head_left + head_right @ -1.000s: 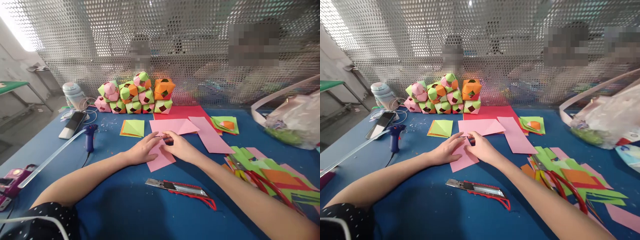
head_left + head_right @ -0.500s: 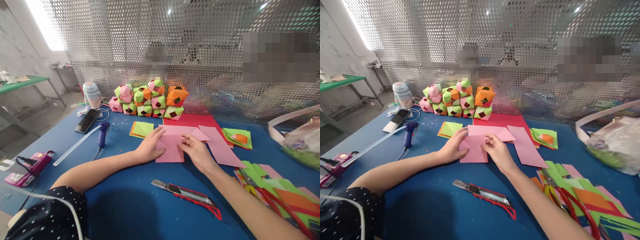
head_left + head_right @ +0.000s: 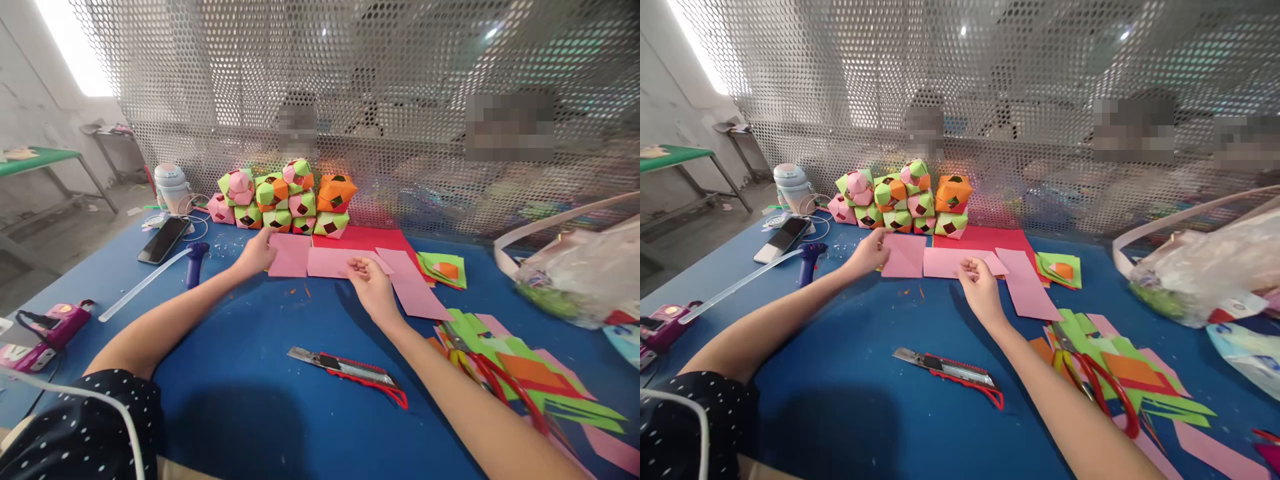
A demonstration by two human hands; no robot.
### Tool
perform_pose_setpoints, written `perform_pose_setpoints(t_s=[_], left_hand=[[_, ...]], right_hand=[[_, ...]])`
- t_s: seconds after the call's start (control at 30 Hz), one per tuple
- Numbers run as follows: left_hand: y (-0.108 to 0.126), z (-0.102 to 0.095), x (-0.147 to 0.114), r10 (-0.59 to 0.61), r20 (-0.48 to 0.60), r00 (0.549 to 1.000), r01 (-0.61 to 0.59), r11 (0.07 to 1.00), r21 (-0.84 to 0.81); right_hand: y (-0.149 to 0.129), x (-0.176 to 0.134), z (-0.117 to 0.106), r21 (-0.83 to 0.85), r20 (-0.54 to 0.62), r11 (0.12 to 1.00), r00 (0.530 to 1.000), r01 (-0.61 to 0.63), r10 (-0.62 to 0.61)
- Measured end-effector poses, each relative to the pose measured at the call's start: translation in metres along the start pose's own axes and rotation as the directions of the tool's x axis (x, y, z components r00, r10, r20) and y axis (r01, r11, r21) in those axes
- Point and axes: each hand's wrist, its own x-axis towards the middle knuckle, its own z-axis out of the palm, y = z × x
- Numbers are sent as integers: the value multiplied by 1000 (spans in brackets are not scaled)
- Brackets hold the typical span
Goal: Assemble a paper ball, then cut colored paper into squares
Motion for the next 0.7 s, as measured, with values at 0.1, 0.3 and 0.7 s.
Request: perform_pose_setpoints(t_s=[0.1, 0.3, 0.7], left_hand=[[-19, -14, 14, -60, -26, 998, 63, 992, 109], [-42, -9, 21, -71, -20, 997, 74, 962, 262], [-23, 2, 11, 112, 42, 993, -120, 907, 404]], right_hand=[[8, 4, -4, -157, 3, 986, 998, 64, -64], [13, -2, -1, -429, 184, 862, 960, 270, -209], [-5, -19, -1, -602, 448, 656, 872, 456, -196]])
